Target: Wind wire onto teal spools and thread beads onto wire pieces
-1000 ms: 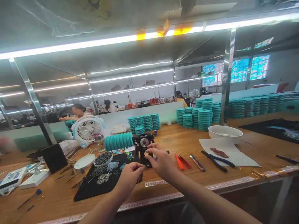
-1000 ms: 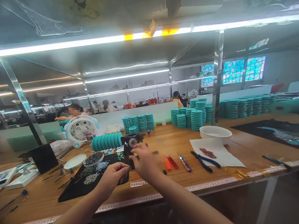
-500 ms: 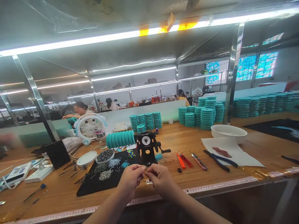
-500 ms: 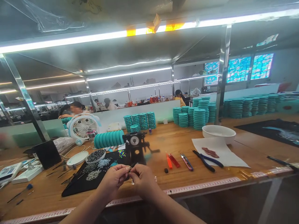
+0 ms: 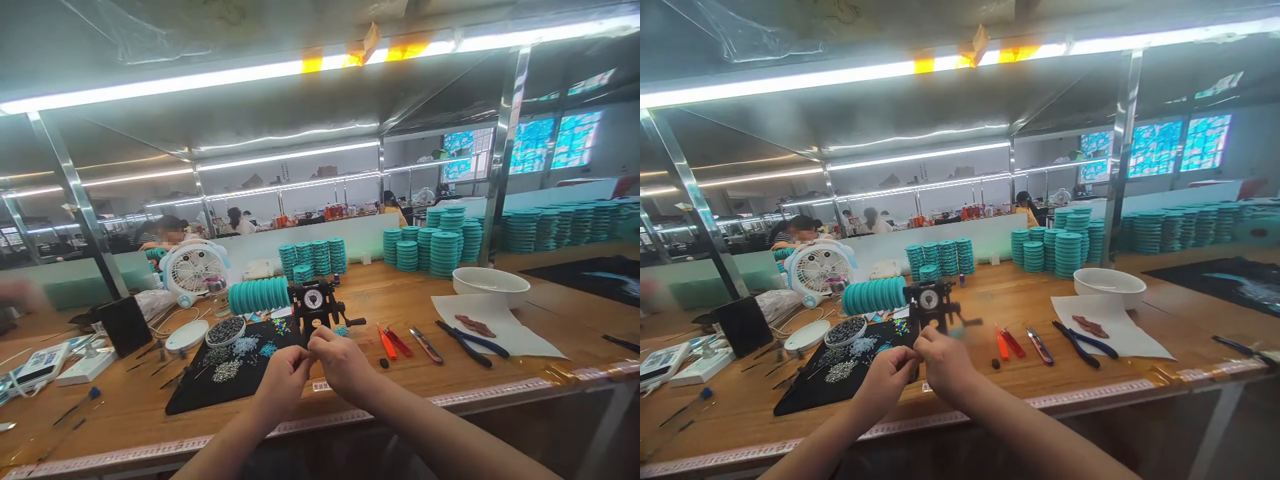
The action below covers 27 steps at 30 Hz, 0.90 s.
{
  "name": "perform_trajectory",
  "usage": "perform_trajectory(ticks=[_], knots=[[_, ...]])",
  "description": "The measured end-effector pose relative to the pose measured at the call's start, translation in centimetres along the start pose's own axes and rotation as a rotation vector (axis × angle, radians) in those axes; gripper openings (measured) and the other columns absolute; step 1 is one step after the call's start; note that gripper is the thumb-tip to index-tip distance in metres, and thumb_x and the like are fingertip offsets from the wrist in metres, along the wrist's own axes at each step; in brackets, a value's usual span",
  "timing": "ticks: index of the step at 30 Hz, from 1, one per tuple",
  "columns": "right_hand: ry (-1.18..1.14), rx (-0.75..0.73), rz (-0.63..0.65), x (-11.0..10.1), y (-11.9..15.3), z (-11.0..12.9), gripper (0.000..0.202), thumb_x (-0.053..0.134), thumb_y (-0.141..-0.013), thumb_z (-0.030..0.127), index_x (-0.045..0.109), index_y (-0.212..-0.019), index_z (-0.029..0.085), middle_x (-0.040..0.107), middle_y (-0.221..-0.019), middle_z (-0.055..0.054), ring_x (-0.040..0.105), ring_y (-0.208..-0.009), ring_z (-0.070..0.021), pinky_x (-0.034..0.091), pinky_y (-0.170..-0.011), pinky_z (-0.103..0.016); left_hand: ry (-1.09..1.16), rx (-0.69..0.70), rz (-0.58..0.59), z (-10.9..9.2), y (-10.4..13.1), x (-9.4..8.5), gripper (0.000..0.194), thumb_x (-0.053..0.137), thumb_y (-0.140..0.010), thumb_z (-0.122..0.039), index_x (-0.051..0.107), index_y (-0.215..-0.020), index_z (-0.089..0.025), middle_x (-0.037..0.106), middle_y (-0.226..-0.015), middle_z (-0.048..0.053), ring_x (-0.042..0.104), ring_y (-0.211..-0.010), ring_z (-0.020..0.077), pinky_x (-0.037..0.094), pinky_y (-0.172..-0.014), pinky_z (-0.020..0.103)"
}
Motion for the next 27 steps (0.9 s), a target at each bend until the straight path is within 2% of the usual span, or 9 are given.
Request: perform_trajectory(ticks=[6, 10, 14, 17, 19, 22, 25, 27], knots=[[-0.106, 0.277, 0.000, 1.2, -2.1, -4.4, 0.019, 0.053, -0.076, 0.003, 0.052, -0.063, 0.017, 0.052, -0.069, 0.001, 0.050, -0.065, -0.0123, 0.034, -0.057, -0.021, -0.312, 0.250, 0.008, -0.6, -0.1, 1.1, 0.025, 0.038, -0.081, -0.016, 0.060, -0.071, -0.014, 0.056, -0.071, 0.009, 0.050, -0.069, 0.0227, 0.036, -0.067, 0.036], [-0.255, 0.415, 0.138, 3.2, -2.9, -6.7, 0.018, 0.056, -0.075, 0.005, 0.054, -0.061, 0.016, 0.051, -0.052, 0.004, 0.054, -0.050, -0.0109, 0.038, -0.048, -0.019, -0.387, 0.333, 0.048, -0.2, -0.4, 1.6, 0.025, 0.039, -0.076, -0.012, 0.064, -0.080, -0.013, 0.059, -0.079, 0.014, 0.051, -0.076, 0.0271, 0.038, -0.071, 0.041], [-0.359, 0.439, 0.245, 4.0, -3.2, -7.0, 0.015, 0.057, -0.075, 0.008, 0.057, -0.062, 0.015, 0.053, -0.047, 0.005, 0.054, -0.043, -0.0101, 0.041, -0.043, -0.018, -0.343, 0.341, 0.089, -0.7, -0.8, 1.4, 0.026, 0.043, -0.075, -0.014, 0.065, -0.089, -0.014, 0.061, -0.086, 0.013, 0.052, -0.081, 0.0267, 0.038, -0.076, 0.041], [-0.356, 0.409, 0.268, 3.5, -3.3, -6.3, 0.015, 0.057, -0.072, 0.007, 0.057, -0.060, 0.015, 0.052, -0.045, 0.005, 0.054, -0.042, -0.0112, 0.042, -0.043, -0.019, -0.249, 0.262, 0.096, -0.9, -1.1, 1.0, 0.021, 0.044, -0.080, -0.021, 0.064, -0.077, -0.017, 0.058, -0.076, 0.008, 0.051, -0.074, 0.0214, 0.039, -0.073, 0.036], [-0.321, 0.365, 0.243, 2.4, -3.1, -5.4, 0.016, 0.053, -0.074, 0.007, 0.057, -0.062, 0.015, 0.054, -0.050, 0.003, 0.056, -0.047, -0.0130, 0.044, -0.047, -0.023, -0.157, 0.144, 0.092, -0.4, -1.2, 0.7, 0.023, 0.043, -0.082, -0.027, 0.060, -0.072, -0.017, 0.055, -0.067, 0.005, 0.048, -0.064, 0.0175, 0.039, -0.064, 0.031], [-0.262, 0.249, 0.178, -0.1, -2.2, -3.2, 0.017, 0.045, -0.079, 0.006, 0.060, -0.078, 0.016, 0.061, -0.076, -0.004, 0.059, -0.070, -0.0168, 0.047, -0.067, -0.029, 0.011, -0.071, 0.123, 1.2, -1.0, 0.8, 0.024, 0.042, -0.082, -0.034, 0.054, -0.074, -0.015, 0.048, -0.057, 0.000, 0.037, -0.047, 0.0113, 0.032, -0.046, 0.024], [-0.193, 0.038, 0.197, -1.4, -0.7, -0.3, 0.032, 0.048, -0.070, 0.000, 0.056, -0.096, 0.017, 0.056, -0.108, -0.008, 0.055, -0.094, -0.0189, 0.044, -0.081, -0.030, 0.152, -0.202, 0.162, 2.3, -0.6, 1.2, 0.024, 0.043, -0.078, -0.039, 0.048, -0.073, -0.016, 0.044, -0.056, -0.002, 0.025, -0.041, 0.0076, 0.022, -0.039, 0.022], [-0.075, -0.109, 0.215, -1.4, 0.4, 1.2, 0.039, 0.051, -0.065, 0.000, 0.053, -0.101, 0.016, 0.050, -0.116, -0.011, 0.052, -0.102, -0.0218, 0.044, -0.083, -0.032, 0.203, -0.239, 0.172, 2.7, -0.4, 1.4, 0.023, 0.045, -0.076, -0.040, 0.045, -0.072, -0.017, 0.041, -0.057, -0.003, 0.022, -0.041, 0.0067, 0.019, -0.038, 0.022]])
Point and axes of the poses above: each hand's wrist, its own y-axis away from the middle knuckle, its own x-axis out of the palm, z = x × y, the point moved 9 cm from there along -y, towards the middle knuckle
